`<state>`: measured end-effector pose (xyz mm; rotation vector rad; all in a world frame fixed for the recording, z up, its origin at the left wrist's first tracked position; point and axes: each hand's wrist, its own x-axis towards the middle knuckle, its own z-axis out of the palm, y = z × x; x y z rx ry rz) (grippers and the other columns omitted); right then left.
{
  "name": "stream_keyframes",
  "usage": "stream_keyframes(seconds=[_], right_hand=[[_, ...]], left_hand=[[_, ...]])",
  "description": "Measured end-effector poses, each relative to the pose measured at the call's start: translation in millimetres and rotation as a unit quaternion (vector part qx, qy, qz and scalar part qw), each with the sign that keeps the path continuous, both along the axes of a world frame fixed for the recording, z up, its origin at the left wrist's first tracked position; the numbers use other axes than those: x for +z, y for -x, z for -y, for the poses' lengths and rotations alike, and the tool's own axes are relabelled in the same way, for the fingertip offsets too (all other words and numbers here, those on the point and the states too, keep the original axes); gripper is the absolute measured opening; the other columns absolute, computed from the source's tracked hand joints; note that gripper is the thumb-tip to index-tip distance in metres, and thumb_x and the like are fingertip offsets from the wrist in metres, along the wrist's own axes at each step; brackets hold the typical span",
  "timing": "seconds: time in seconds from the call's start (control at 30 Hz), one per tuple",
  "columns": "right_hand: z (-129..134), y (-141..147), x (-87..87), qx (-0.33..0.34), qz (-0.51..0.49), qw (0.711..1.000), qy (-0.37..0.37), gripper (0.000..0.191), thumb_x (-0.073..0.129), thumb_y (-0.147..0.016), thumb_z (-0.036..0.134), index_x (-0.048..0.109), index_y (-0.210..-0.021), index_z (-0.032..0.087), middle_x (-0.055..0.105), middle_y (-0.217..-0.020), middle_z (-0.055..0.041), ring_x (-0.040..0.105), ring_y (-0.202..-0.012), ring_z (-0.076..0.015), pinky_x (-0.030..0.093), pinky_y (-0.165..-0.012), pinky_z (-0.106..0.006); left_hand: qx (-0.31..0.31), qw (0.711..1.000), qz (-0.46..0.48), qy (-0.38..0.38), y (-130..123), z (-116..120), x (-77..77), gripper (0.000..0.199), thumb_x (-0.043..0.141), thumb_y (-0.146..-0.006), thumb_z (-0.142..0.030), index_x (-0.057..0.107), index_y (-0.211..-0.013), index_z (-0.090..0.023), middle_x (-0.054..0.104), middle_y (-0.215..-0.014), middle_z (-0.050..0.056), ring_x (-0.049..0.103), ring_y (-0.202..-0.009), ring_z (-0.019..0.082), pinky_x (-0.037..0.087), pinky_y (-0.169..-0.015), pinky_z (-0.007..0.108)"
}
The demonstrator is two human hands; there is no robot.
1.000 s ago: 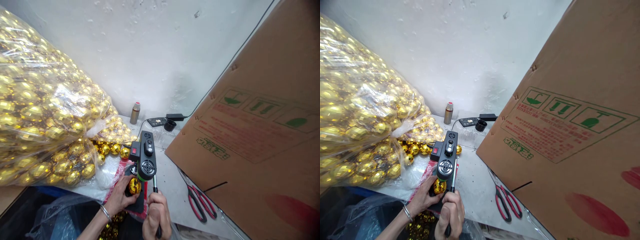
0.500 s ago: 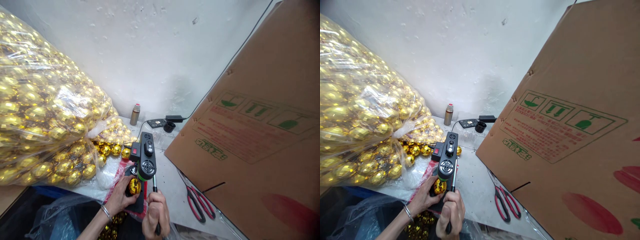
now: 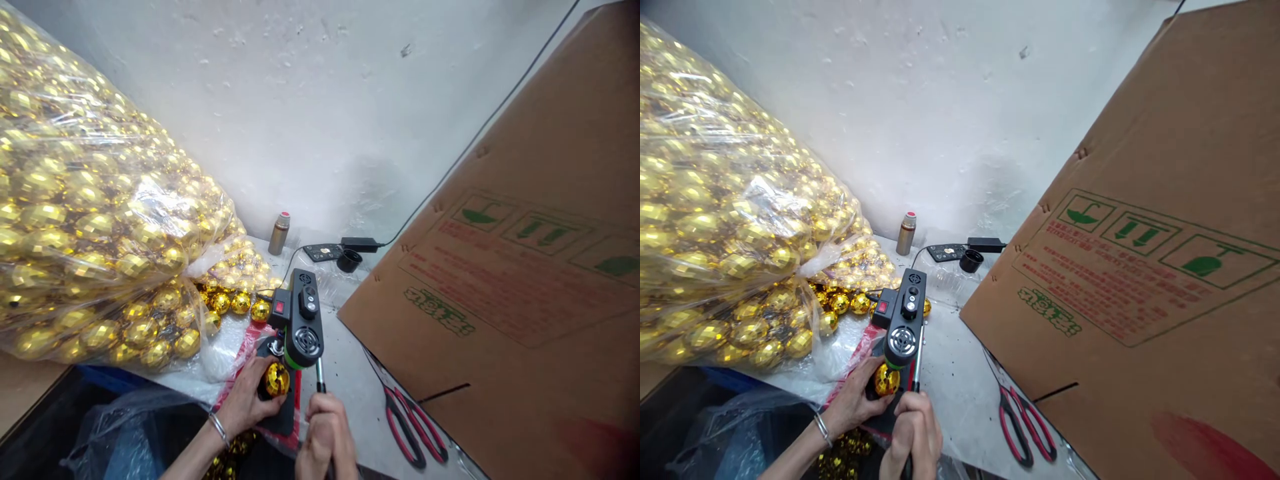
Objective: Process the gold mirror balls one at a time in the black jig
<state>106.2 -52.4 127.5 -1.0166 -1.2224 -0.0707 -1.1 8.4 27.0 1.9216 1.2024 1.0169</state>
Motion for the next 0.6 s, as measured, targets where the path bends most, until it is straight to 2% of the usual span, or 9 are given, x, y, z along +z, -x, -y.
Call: stream_keyframes(seconds=[0.07, 0.1, 0.17, 0.23, 0.33, 0.4, 0.47, 0.53, 0.6], right_hand=[[-0.8, -6.4, 27.4, 0.033, -0.018, 0.999, -0.004, 0.032, 0.044, -0.099, 0.009, 0.049, -0.069, 0.019, 0.047, -0.065, 0.0024, 0.046, -0.055, -0.0096, 0.034, -0.051, -0.024], [-1.3, -9.0, 38.9, 0.061, -0.011, 0.998, 0.030, 0.029, 0.046, -0.098, 0.009, 0.052, -0.071, 0.019, 0.047, -0.065, 0.0022, 0.048, -0.057, -0.0104, 0.035, -0.051, -0.024], [-1.9, -10.9, 53.2, 0.078, -0.004, 0.996, 0.034, 0.030, 0.046, -0.098, 0.009, 0.053, -0.071, 0.019, 0.046, -0.063, 0.0022, 0.050, -0.059, -0.0113, 0.036, -0.051, -0.024], [-1.5, -8.2, 54.7, 0.075, -0.011, 0.997, 0.024, 0.031, 0.046, -0.098, 0.008, 0.052, -0.069, 0.019, 0.046, -0.064, 0.0020, 0.050, -0.061, -0.0111, 0.037, -0.053, -0.024], [-0.8, -1.1, 41.8, 0.056, -0.031, 0.998, 0.013, 0.032, 0.044, -0.098, 0.004, 0.051, -0.070, 0.019, 0.049, -0.067, 0.0008, 0.049, -0.061, -0.0108, 0.038, -0.056, -0.025], [-1.2, 1.1, 32.0, 0.049, -0.019, 0.999, -0.005, 0.032, 0.044, -0.097, 0.003, 0.051, -0.071, 0.019, 0.049, -0.066, 0.0007, 0.049, -0.060, -0.0111, 0.038, -0.056, -0.026], [-2.0, 0.5, 25.9, 0.052, 0.007, 0.998, -0.026, 0.032, 0.044, -0.096, 0.002, 0.051, -0.070, 0.019, 0.048, -0.065, 0.0011, 0.050, -0.059, -0.0112, 0.038, -0.055, -0.026], [-2.1, -1.2, 23.6, 0.055, 0.013, 0.998, -0.026, 0.031, 0.045, -0.096, 0.003, 0.051, -0.070, 0.019, 0.047, -0.065, 0.0016, 0.049, -0.058, -0.0109, 0.038, -0.054, -0.025], [-1.3, -2.9, 23.2, 0.051, 0.000, 0.999, 0.000, 0.031, 0.045, -0.097, 0.004, 0.051, -0.071, 0.019, 0.047, -0.067, 0.0015, 0.049, -0.059, -0.0105, 0.038, -0.054, -0.024]], left_hand=[[0.006, 1.000, 0.002, 0.008, 0.0, 4.0, 0.6, 0.054, 0.073, -0.070, -0.021, 0.062, -0.124, -0.022, 0.073, -0.119, 0.010, 0.067, -0.115, 0.032, 0.044, -0.112, 0.058], [0.009, 1.000, 0.006, 0.014, 1.3, 8.4, -0.4, 0.054, 0.073, -0.071, -0.021, 0.062, -0.124, -0.022, 0.072, -0.121, 0.011, 0.066, -0.116, 0.032, 0.046, -0.111, 0.057], [0.011, 1.000, 0.014, 0.025, 7.7, 21.2, -5.4, 0.056, 0.074, -0.073, -0.021, 0.060, -0.127, -0.023, 0.070, -0.125, 0.012, 0.065, -0.118, 0.033, 0.051, -0.107, 0.054], [0.012, 1.000, 0.017, 0.023, 19.3, 34.9, -12.3, 0.065, 0.081, -0.071, -0.028, 0.057, -0.131, -0.024, 0.067, -0.129, 0.014, 0.064, -0.121, 0.035, 0.054, -0.103, 0.053], [0.026, 1.000, 0.012, -0.009, 39.8, 38.8, -14.7, 0.080, 0.085, -0.069, -0.048, 0.051, -0.137, -0.025, 0.063, -0.137, 0.015, 0.060, -0.126, 0.039, 0.054, -0.103, 0.054], [0.068, 0.997, 0.003, -0.042, 49.0, 21.3, -5.5, 0.063, 0.067, -0.087, -0.052, 0.048, -0.140, -0.024, 0.062, -0.139, 0.015, 0.060, -0.128, 0.035, 0.052, -0.105, 0.053], [0.125, 0.988, -0.023, -0.084, 50.8, -10.9, 10.4, 0.042, 0.047, -0.100, -0.042, 0.050, -0.136, -0.021, 0.064, -0.134, 0.015, 0.060, -0.127, 0.031, 0.049, -0.108, 0.052], [0.130, 0.982, -0.071, -0.117, 44.8, -49.3, 26.8, 0.036, 0.044, -0.100, -0.032, 0.052, -0.133, -0.019, 0.064, -0.132, 0.015, 0.059, -0.127, 0.029, 0.046, -0.111, 0.051], [0.125, 0.979, -0.137, -0.086, 33.3, -83.8, 38.0, 0.037, 0.048, -0.096, -0.024, 0.053, -0.131, -0.018, 0.063, -0.132, 0.015, 0.058, -0.127, 0.029, 0.046, -0.109, 0.049]])
